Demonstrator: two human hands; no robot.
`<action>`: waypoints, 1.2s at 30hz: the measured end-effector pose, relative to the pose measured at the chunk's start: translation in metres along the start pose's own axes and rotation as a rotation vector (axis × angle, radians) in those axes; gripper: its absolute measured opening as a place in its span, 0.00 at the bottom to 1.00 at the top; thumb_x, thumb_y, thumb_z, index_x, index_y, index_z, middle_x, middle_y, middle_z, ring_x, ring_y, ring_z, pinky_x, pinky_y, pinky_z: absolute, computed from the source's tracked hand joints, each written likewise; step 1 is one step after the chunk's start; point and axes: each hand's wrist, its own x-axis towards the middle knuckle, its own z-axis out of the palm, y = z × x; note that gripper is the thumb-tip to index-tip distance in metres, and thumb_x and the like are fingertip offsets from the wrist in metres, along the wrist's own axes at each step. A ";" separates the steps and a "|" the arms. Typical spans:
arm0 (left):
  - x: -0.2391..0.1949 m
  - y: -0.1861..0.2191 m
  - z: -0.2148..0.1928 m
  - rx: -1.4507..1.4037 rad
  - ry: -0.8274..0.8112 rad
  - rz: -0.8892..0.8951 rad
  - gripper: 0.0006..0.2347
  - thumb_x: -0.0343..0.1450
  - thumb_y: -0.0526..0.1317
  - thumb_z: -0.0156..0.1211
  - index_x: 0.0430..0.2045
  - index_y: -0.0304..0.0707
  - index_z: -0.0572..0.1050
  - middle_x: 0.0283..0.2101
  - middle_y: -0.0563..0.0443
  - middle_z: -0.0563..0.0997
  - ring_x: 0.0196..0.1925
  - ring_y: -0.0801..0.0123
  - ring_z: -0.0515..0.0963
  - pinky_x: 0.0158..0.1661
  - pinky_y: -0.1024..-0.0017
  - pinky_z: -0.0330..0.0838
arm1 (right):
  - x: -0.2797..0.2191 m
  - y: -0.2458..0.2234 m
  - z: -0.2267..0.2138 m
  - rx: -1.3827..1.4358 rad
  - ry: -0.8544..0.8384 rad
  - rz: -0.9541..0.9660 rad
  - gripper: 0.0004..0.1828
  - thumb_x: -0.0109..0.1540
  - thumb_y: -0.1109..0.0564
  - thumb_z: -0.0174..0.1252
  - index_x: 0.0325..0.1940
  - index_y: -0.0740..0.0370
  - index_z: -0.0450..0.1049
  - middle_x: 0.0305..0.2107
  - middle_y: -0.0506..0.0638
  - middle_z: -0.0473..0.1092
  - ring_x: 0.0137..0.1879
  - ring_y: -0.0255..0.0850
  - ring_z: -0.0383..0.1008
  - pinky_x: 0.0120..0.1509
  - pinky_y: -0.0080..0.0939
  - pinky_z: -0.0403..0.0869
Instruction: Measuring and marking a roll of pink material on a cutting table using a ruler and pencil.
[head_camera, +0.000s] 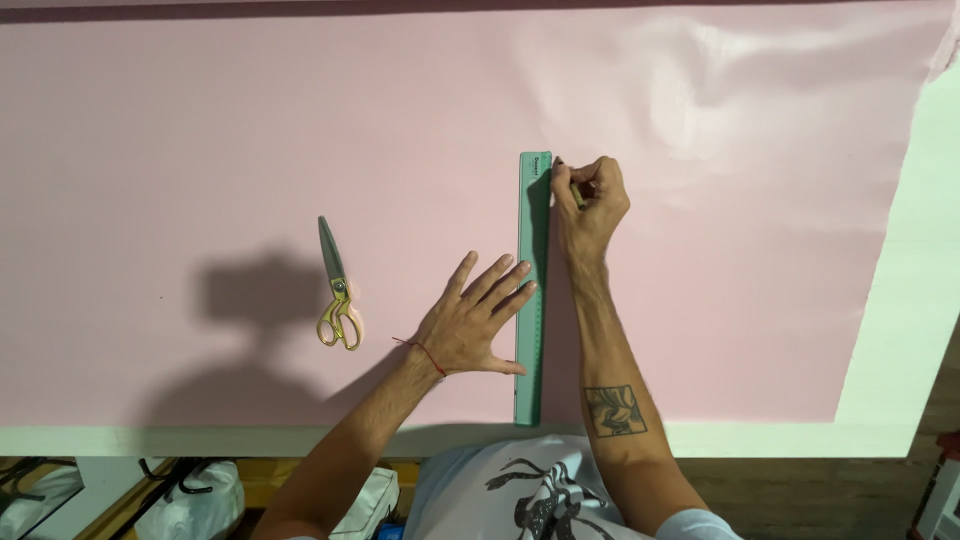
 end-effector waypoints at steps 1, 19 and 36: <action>0.001 -0.002 0.000 0.001 0.006 0.000 0.54 0.55 0.81 0.54 0.71 0.42 0.60 0.77 0.46 0.53 0.79 0.56 0.48 0.75 0.41 0.36 | 0.001 0.002 0.001 0.018 -0.023 -0.011 0.18 0.66 0.66 0.65 0.30 0.64 0.62 0.26 0.45 0.64 0.29 0.29 0.61 0.30 0.32 0.63; -0.004 0.013 -0.006 0.044 0.070 0.018 0.54 0.55 0.82 0.53 0.69 0.40 0.62 0.76 0.45 0.56 0.79 0.56 0.50 0.75 0.42 0.37 | 0.003 0.049 -0.039 0.541 0.023 0.232 0.13 0.67 0.67 0.61 0.35 0.60 0.64 0.22 0.45 0.64 0.22 0.30 0.59 0.22 0.29 0.61; 0.050 0.108 0.029 0.361 0.256 -0.218 0.36 0.70 0.73 0.40 0.68 0.54 0.66 0.62 0.45 0.69 0.73 0.38 0.54 0.65 0.28 0.46 | -0.171 0.058 -0.272 -0.510 -0.275 0.124 0.13 0.66 0.57 0.59 0.56 0.55 0.78 0.34 0.50 0.73 0.32 0.36 0.77 0.24 0.32 0.79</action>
